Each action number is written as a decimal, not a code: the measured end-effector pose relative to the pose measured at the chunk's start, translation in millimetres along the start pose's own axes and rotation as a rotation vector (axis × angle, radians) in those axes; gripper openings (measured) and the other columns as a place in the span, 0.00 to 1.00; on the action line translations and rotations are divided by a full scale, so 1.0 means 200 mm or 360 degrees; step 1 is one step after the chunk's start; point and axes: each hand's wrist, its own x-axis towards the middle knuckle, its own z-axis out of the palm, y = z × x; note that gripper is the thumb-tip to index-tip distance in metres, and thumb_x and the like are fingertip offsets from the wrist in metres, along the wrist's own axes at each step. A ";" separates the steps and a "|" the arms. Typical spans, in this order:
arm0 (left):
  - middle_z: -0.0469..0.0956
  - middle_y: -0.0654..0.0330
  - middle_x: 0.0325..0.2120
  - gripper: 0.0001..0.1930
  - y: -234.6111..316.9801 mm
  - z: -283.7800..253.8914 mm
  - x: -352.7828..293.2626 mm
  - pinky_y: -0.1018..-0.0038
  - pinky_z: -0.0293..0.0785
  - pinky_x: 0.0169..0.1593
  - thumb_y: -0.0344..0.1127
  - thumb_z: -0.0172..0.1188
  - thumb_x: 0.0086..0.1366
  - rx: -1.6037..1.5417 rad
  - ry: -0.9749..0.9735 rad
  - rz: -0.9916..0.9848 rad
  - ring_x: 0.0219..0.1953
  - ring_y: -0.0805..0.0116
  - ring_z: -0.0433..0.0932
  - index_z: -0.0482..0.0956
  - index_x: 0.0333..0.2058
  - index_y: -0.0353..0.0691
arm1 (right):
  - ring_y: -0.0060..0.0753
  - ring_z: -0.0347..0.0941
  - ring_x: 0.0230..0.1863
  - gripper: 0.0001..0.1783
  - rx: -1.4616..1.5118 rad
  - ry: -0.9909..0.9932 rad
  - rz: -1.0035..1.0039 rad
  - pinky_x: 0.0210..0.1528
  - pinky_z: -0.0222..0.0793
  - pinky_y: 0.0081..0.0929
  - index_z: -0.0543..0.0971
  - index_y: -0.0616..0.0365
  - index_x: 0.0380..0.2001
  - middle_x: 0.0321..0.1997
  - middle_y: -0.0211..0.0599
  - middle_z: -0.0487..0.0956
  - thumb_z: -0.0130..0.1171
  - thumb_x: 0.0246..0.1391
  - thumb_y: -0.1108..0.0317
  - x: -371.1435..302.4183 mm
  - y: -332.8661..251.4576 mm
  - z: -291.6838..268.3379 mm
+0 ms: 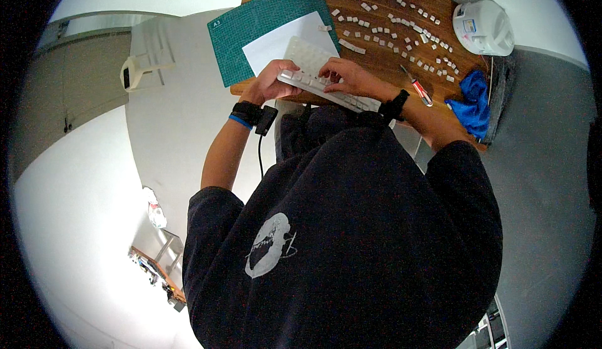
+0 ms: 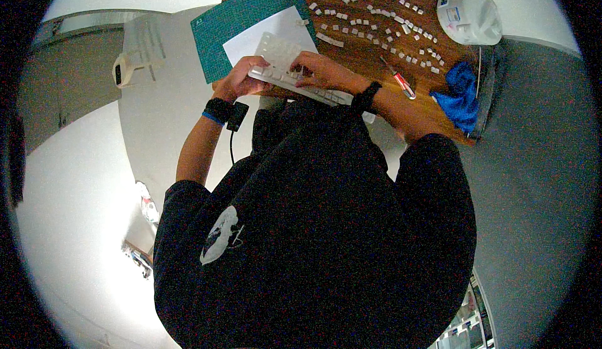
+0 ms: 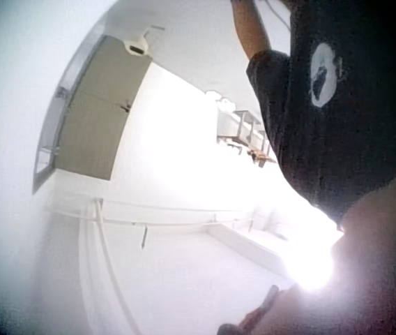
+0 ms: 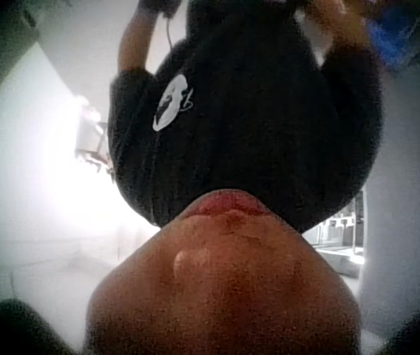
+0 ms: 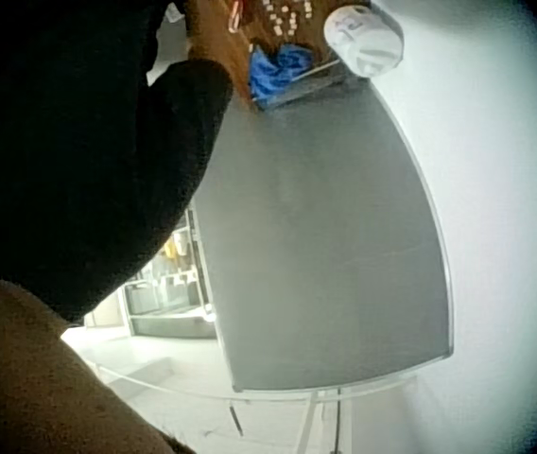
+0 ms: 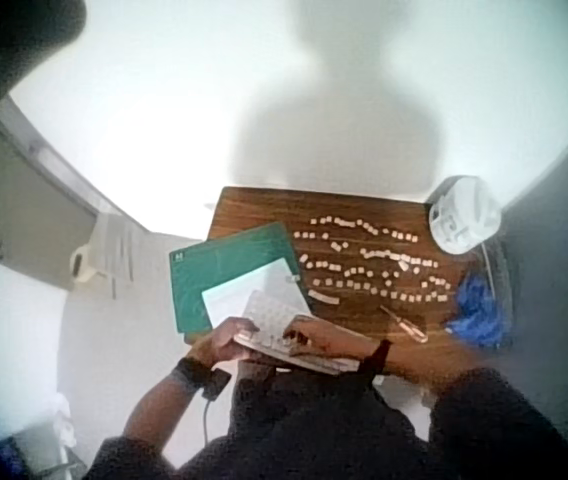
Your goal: The person assembles a white keyboard by inserting individual keycaps into the keyboard base. They pick up keycaps from a wooden table and press them into place one by one, working across the keyboard surface.
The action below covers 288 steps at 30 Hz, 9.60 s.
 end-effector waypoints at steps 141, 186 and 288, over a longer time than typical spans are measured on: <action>0.79 0.55 0.46 0.13 -0.03 0.02 0.19 0.76 0.79 0.47 0.31 0.63 0.66 0.0250 -0.0143 0.0004 0.43 0.67 0.80 0.77 0.47 0.33 | 0.41 0.75 0.44 0.13 -0.0777 0.0768 0.0588 0.47 0.73 0.39 0.74 0.60 0.43 0.43 0.44 0.75 0.62 0.58 0.68 -0.41 0.98 -0.11; 0.76 0.49 0.53 0.20 0.00 0.16 0.03 0.68 0.77 0.58 0.40 0.56 0.70 0.0158 -0.0329 0.0055 0.54 0.58 0.77 0.74 0.53 0.30 | 0.46 0.74 0.45 0.09 0.0009 -0.0063 -0.0175 0.49 0.70 0.41 0.76 0.59 0.40 0.38 0.41 0.74 0.60 0.56 0.74 -0.07 0.03 -0.12; 0.73 0.52 0.51 0.15 0.02 0.09 0.09 0.64 0.73 0.61 0.39 0.51 0.71 0.0108 -0.0262 0.0049 0.52 0.58 0.77 0.72 0.49 0.34 | 0.35 0.72 0.44 0.32 -0.0209 -0.0309 -0.0003 0.47 0.72 0.34 0.68 0.58 0.55 0.46 0.37 0.75 0.71 0.49 0.65 0.00 -0.04 -0.19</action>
